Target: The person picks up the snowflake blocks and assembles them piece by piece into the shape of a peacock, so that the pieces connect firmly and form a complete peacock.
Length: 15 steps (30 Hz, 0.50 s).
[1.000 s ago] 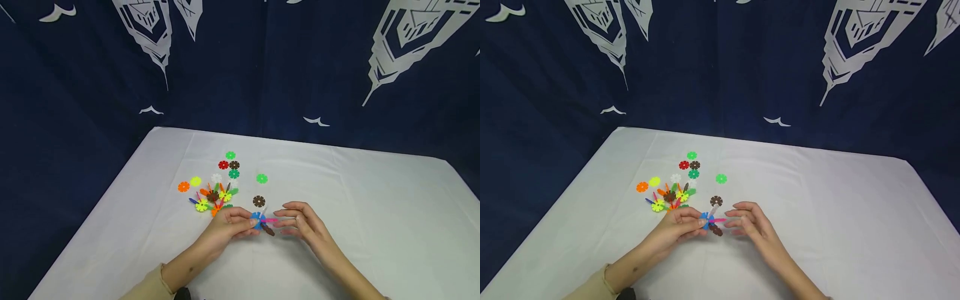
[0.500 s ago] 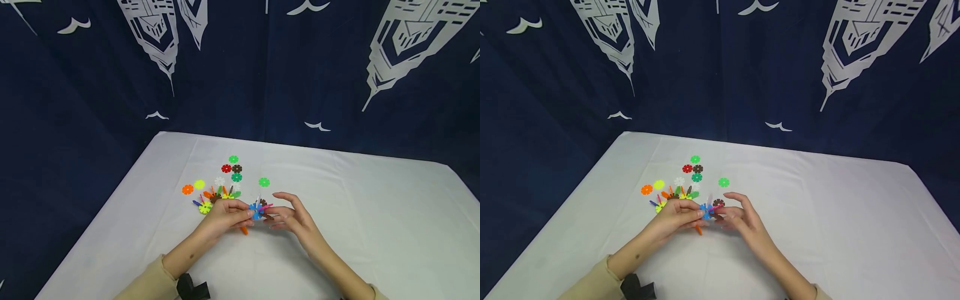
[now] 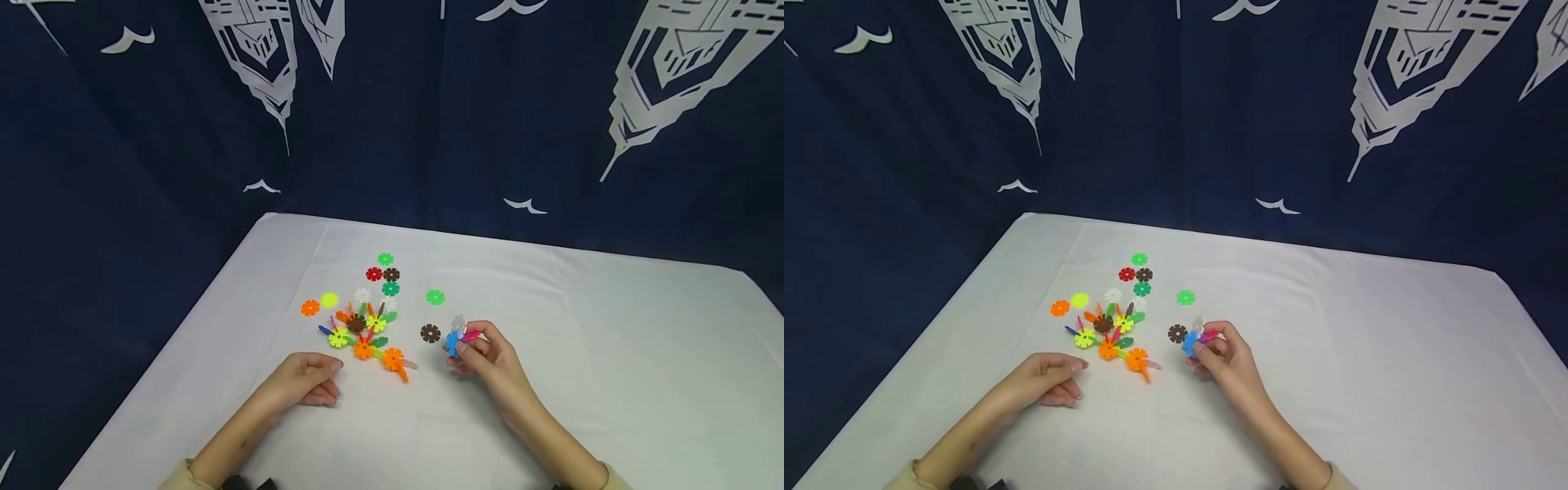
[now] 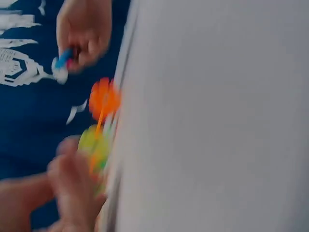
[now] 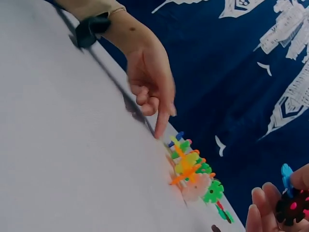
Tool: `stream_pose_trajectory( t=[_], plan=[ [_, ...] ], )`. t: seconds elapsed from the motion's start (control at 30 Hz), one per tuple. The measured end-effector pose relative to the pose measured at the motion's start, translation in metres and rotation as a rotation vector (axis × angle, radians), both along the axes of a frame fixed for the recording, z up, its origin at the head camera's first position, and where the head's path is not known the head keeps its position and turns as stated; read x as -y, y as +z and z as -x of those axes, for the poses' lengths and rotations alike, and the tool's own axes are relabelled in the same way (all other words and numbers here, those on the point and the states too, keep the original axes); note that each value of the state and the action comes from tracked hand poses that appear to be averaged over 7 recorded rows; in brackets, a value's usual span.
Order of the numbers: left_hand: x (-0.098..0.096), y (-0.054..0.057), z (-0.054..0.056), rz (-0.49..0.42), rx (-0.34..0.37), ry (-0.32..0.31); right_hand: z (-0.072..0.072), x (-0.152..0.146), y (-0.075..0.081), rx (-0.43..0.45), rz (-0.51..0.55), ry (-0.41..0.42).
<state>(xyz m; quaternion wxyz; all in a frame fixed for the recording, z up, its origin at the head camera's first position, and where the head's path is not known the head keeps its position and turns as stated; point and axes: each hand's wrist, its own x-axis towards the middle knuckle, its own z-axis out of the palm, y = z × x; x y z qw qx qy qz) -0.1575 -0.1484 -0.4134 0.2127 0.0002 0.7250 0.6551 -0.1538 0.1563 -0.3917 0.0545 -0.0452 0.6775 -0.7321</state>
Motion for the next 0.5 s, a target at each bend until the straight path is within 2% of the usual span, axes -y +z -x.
stream_pose_trajectory(
  t=[0.07,0.1,0.17,0.33,0.5],
  plan=[
    [-0.003,-0.006,-0.002,-0.188,0.152,0.033,0.000,-0.001,-0.001,-0.004,-0.013,0.021],
    [-0.008,-0.007,-0.003,-0.263,0.208,0.069,0.000,-0.001,-0.001,-0.006,-0.016,0.031],
    [-0.017,-0.009,-0.004,-0.379,0.267,0.113,0.000,0.000,-0.002,-0.006,-0.021,0.041],
    [-0.039,-0.008,0.000,-0.432,0.306,0.152,0.000,0.001,-0.003,0.013,-0.015,0.052],
    [-0.053,-0.009,0.009,-0.432,0.277,0.180,0.000,0.001,-0.006,0.026,-0.024,0.102]
  ],
)
